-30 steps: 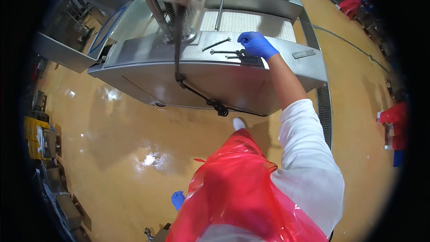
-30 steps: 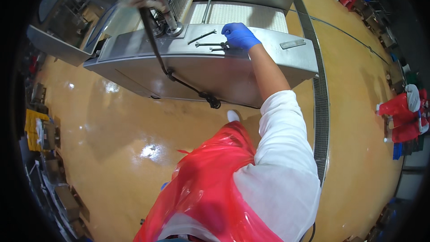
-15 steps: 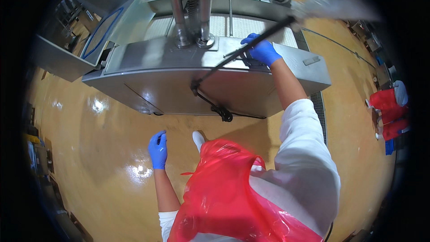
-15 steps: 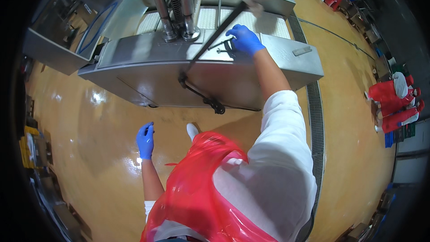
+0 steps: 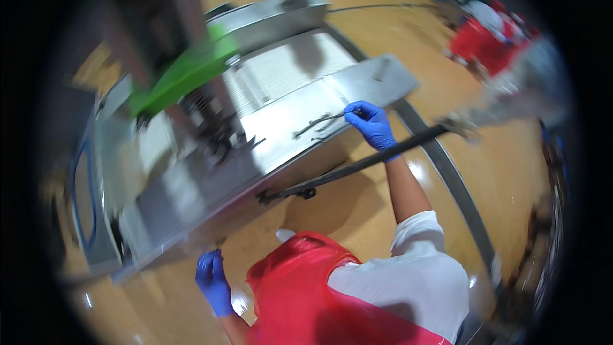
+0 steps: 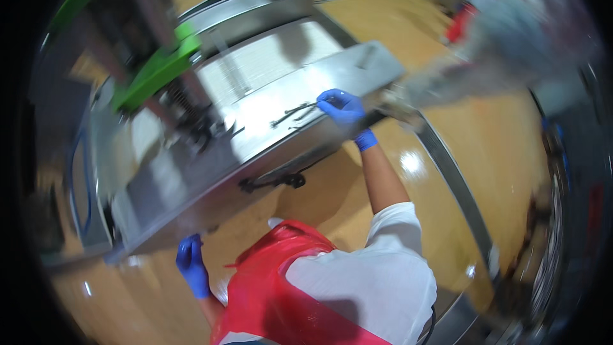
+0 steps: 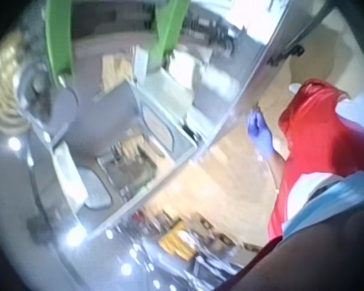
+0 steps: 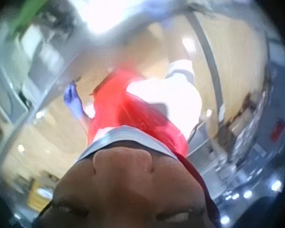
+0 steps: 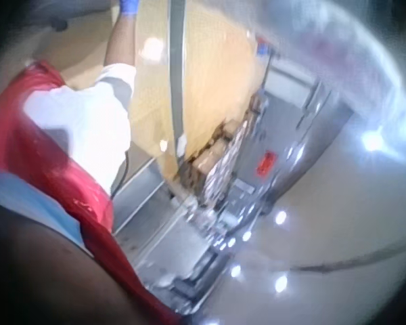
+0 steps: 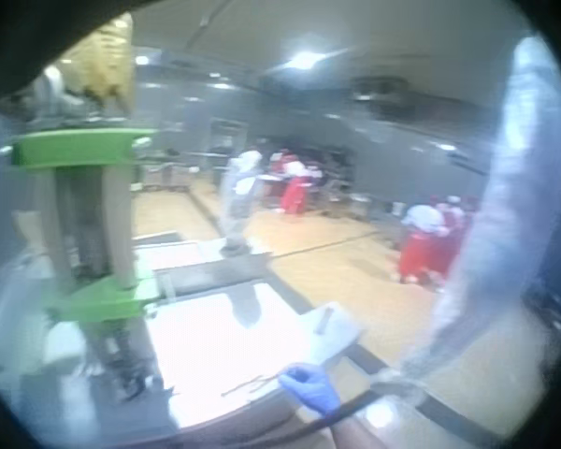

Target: The person uses a blue torque wrench to tighten bolts on a vertical metal assembly with springs. They then switch to a small metal tool to adjust components within the machine's internal structure. The person works methodically, moving between different sections of the machinery to secure various parts.

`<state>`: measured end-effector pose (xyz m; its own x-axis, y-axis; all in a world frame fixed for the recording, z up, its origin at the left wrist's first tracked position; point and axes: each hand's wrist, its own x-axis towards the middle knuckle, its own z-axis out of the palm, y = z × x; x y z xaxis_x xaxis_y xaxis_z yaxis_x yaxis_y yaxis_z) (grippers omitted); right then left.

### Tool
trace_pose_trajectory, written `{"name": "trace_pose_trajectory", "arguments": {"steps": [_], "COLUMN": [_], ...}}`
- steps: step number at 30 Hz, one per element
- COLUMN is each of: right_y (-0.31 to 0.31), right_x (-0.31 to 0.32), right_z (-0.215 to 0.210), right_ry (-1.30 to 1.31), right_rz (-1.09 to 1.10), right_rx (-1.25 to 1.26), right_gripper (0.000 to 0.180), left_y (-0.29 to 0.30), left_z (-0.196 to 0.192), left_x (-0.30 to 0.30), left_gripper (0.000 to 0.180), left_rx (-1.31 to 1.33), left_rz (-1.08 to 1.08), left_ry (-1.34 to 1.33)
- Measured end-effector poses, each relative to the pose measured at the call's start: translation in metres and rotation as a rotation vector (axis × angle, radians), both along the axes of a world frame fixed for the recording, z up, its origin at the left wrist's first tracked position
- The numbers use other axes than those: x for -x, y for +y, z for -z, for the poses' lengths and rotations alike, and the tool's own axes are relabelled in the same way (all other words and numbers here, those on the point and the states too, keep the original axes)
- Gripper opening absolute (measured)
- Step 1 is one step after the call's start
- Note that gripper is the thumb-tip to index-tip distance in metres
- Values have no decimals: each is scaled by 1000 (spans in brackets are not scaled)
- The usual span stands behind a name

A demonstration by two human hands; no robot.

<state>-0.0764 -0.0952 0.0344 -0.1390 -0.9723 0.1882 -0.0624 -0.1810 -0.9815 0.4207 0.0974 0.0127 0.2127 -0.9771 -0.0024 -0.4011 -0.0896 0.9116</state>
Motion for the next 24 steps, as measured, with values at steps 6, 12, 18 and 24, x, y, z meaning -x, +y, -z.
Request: {"name": "trace_pose_trajectory", "arguments": {"steps": [6, 12, 18, 24], "right_y": [124, 227, 191, 115], "right_x": [5, -133, -316, -390], "right_z": [-13, -51, -42, -36], "right_ry": [-233, -90, 123, 667], "right_rz": [569, 845, 370, 111], "right_rx": [151, 148, -202, 47], "right_gripper": [15, 21, 26, 28], "left_y": [-111, -160, -160, -194], "left_z": [-33, -86, -122, -89], "left_x": [-4, -24, -28, -57], "left_gripper": [11, 13, 17, 26], "left_rx": [232, 485, 506, 353], "left_rz": [473, 962, 1059, 1014], "left_ry": [188, 38, 155, 15]}}
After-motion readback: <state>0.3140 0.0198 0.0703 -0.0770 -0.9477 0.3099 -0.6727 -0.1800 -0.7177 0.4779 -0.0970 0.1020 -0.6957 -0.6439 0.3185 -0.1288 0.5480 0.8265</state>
